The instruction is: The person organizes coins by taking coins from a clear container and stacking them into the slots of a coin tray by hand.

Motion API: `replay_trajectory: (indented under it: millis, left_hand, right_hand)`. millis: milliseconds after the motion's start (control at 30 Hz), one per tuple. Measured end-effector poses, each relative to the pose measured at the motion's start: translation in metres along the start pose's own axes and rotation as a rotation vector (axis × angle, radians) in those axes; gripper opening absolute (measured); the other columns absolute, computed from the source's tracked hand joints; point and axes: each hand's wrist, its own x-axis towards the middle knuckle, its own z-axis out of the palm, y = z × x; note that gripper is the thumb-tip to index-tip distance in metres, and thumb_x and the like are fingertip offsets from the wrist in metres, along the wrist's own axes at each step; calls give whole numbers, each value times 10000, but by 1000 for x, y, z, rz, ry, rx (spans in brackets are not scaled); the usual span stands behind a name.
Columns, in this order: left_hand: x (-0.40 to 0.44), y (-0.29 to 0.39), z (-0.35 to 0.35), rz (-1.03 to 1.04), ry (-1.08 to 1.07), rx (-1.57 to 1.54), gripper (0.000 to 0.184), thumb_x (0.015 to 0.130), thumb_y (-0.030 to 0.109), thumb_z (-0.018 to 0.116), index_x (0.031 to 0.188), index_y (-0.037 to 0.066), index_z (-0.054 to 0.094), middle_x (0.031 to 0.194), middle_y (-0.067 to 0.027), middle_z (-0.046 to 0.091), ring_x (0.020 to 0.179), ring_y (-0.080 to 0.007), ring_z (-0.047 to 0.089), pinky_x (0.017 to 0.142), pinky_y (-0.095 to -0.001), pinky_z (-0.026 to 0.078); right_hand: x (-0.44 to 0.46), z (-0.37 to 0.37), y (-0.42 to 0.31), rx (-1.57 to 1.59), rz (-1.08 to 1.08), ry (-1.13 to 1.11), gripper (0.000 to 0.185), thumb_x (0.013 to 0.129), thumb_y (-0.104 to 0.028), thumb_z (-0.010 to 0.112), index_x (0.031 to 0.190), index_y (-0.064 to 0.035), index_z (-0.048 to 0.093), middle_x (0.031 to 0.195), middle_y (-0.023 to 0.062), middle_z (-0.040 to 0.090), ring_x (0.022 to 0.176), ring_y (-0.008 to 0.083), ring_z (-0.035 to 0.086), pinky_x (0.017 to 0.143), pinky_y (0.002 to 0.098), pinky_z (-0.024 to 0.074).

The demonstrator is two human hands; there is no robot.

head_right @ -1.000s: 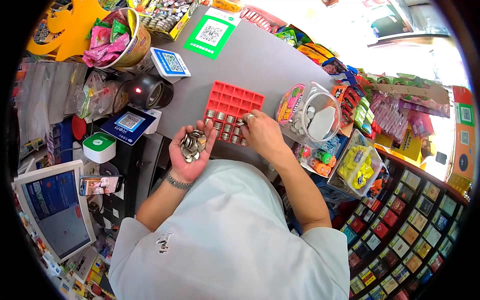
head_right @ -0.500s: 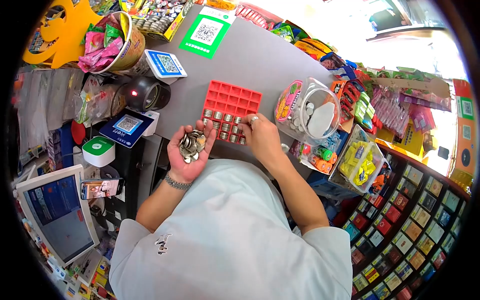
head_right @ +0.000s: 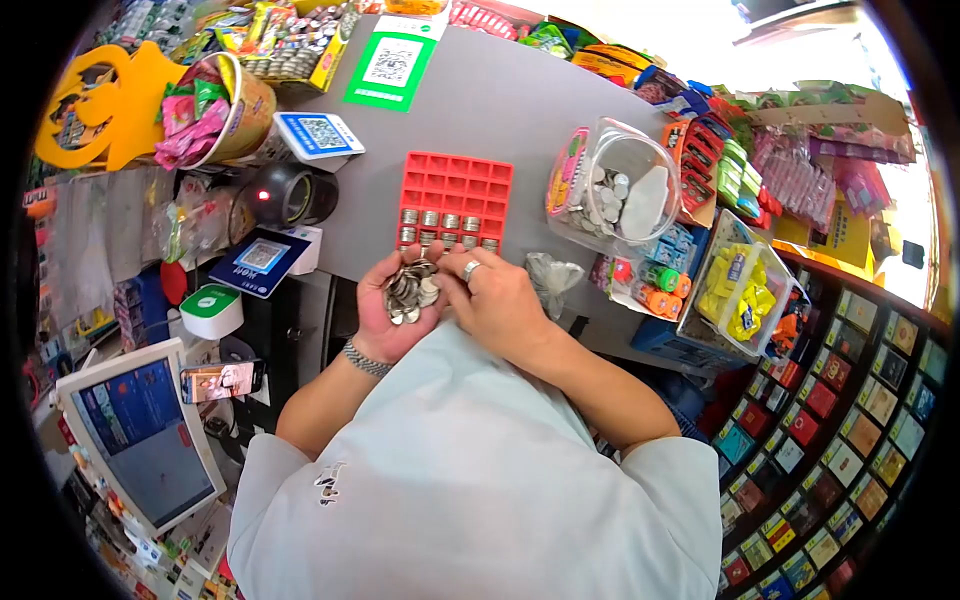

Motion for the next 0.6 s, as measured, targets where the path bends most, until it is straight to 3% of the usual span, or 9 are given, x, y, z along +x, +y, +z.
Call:
replay_trajectory:
  millis: [200, 367, 600]
  left_hand:
    - [-3, -3, 6, -38, -39, -51, 272, 1021, 234, 563, 1143, 39, 708, 1390, -148, 646, 1443, -341, 469, 1211, -517, 374]
    - [-3, -5, 3, -28, -71, -200, 308, 1048, 249, 517, 1169, 30, 697, 1391, -164, 640, 1427, -344, 484, 1210, -523, 369]
    - [1, -8, -1, 29, -90, -144, 359, 1071, 284, 477, 1173, 17, 694, 1392, -170, 632, 1399, -332, 509, 1205, -488, 376]
  right_hand:
    - [-2, -5, -8, 60, 0, -85, 237, 880, -131, 772, 1085, -26, 714, 972, 144, 708, 879, 330, 718, 771, 427, 592]
    - [-5, 1, -4, -209, -224, -172, 244, 851, -115, 766, 1078, -44, 715, 966, 113, 677, 890, 306, 701, 785, 415, 582]
    - [1, 5, 2, -315, -340, -112, 224, 854, -102, 754, 1064, -38, 710, 969, 99, 682, 899, 289, 696, 792, 400, 577]
